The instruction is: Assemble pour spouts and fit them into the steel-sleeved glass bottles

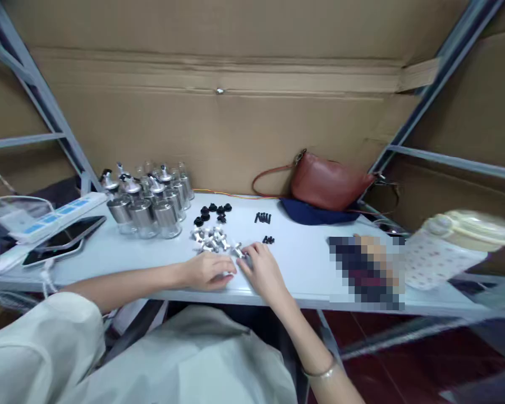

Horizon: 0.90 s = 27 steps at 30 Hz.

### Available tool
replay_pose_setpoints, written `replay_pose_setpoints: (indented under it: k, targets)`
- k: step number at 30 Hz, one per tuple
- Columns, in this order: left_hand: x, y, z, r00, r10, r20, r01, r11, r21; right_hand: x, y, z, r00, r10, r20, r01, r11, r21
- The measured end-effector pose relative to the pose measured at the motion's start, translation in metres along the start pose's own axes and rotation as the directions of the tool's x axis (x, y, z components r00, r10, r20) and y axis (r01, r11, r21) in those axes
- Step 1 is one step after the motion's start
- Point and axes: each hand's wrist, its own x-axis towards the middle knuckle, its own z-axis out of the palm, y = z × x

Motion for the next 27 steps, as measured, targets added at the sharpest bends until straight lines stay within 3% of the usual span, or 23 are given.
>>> replay_pose_setpoints:
  k: [5,10,14,18,22,25,27]
  targets:
    - [0.012,-0.005,0.006,0.978,-0.199,0.057,0.192,0.975,0.114,0.000,-0.002,-0.004,0.999,0.026,-0.038,-0.023,0.996,0.088]
    - [0.017,-0.006,0.006,0.923,-0.370,0.106,0.375,0.927,-0.026,0.000,-0.006,-0.019,0.995,0.096,0.041,-0.105,0.926,0.363]
    - [0.016,-0.004,0.005,0.914,-0.380,0.139,0.404,0.886,-0.229,0.001,-0.003,-0.022,0.983,0.166,0.077,-0.182,0.848,0.498]
    - [0.018,-0.004,0.009,0.920,-0.294,0.261,0.363,0.889,-0.278,0.003,-0.003,-0.019,0.977,0.202,0.061,-0.202,0.810,0.550]
    - [0.020,-0.005,0.010,0.915,-0.297,0.273,0.369,0.891,-0.266,0.003,0.009,-0.024,0.980,0.201,-0.009,-0.175,0.874,0.453]
    - [0.019,-0.005,0.007,0.929,-0.306,0.208,0.360,0.877,-0.318,0.002,0.035,-0.029,0.960,0.182,-0.212,-0.149,0.975,0.165]
    - [0.017,-0.005,0.004,0.935,-0.312,0.170,0.353,0.868,-0.349,0.001,0.053,-0.030,0.950,0.171,-0.260,-0.187,0.982,-0.039]
